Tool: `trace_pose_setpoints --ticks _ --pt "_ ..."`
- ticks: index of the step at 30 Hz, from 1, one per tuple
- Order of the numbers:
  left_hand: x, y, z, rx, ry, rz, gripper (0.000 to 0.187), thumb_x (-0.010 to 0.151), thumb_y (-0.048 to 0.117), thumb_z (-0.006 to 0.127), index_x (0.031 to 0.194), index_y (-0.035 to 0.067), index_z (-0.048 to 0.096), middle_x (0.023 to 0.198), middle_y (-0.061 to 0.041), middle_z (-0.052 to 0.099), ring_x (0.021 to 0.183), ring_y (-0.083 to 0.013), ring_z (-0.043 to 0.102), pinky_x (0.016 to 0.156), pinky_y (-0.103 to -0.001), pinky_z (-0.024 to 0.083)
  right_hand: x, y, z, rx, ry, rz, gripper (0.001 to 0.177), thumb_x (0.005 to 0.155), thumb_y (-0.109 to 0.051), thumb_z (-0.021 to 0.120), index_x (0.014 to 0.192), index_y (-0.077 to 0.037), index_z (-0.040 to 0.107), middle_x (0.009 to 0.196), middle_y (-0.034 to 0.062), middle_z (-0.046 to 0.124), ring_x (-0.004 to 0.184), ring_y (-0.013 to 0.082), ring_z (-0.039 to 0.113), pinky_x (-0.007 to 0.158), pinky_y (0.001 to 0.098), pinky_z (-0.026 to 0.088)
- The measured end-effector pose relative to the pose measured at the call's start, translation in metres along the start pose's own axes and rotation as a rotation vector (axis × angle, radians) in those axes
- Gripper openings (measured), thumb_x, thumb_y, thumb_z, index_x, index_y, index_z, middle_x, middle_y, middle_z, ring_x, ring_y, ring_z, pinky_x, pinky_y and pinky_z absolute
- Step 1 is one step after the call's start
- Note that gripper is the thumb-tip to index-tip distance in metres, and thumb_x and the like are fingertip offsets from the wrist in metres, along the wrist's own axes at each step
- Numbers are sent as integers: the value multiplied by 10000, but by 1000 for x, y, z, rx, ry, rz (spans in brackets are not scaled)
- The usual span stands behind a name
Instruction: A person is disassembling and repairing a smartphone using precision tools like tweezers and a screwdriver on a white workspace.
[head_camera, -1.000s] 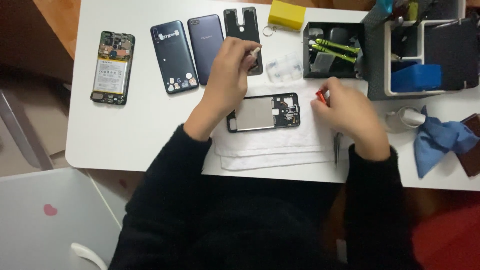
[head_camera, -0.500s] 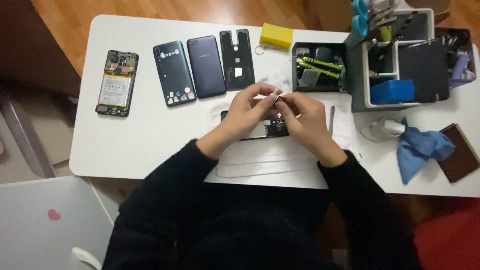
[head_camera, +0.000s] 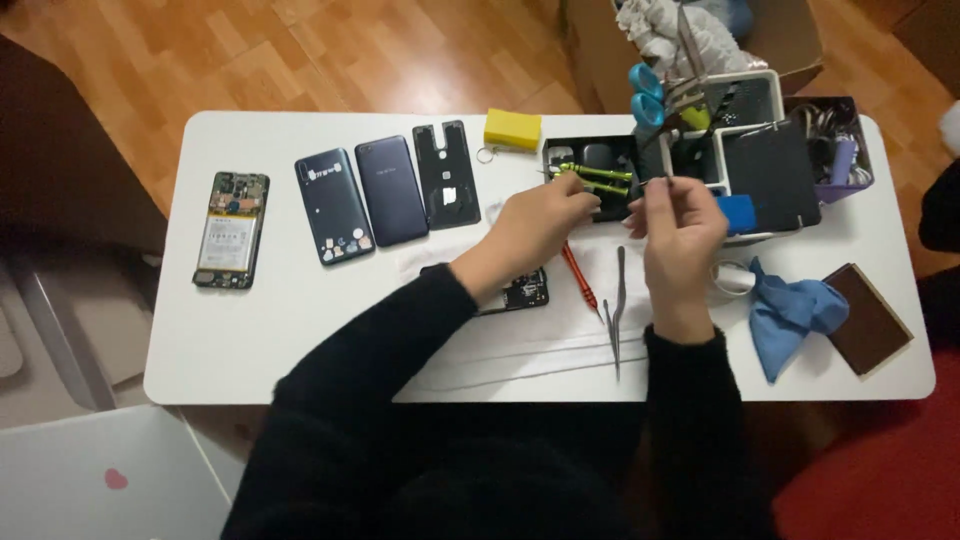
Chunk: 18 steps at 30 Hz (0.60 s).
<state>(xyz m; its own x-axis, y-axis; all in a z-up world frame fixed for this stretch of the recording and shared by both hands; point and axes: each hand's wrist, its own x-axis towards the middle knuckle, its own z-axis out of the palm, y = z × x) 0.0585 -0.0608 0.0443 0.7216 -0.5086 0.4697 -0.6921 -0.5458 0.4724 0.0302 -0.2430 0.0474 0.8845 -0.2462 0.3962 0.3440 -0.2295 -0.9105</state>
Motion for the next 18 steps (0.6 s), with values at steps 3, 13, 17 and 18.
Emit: trace_pose_setpoints --ticks 3,13,17,18 --pt "0 -20 42 212 36 31 225 883 11 721 1088 106 709 949 -80 642 692 -260 711 542 -365 551 -1 24 2 27 -34 -35 176 1101 -103 643 988 32 656 759 176 688 625 212 693 504 298 548" --pt "-133 -70 -78 375 303 -266 300 817 209 828 1091 153 720 1028 -101 671 946 -329 667 781 -431 496 -26 31 34 -389 -464 -261 184 1035 -147 759 953 15 738 770 176 678 694 334 688 535 374 530" --pt "-228 -88 -152 518 444 -952 845 762 337 932 1409 -22 524 1318 -310 560 1262 -530 479 1073 -618 358 -34 39 39 -721 -536 -301 216 1056 -268 723 973 -72 759 797 85 669 709 265 677 625 366 536" --pt "-239 -80 -172 531 238 -1292 1032 769 449 904 1558 10 403 1481 -327 464 1394 -565 349 1123 -679 278 -31 38 40 -733 -564 -281 210 1063 -245 712 996 -53 761 831 108 684 729 282 686 639 372 539"
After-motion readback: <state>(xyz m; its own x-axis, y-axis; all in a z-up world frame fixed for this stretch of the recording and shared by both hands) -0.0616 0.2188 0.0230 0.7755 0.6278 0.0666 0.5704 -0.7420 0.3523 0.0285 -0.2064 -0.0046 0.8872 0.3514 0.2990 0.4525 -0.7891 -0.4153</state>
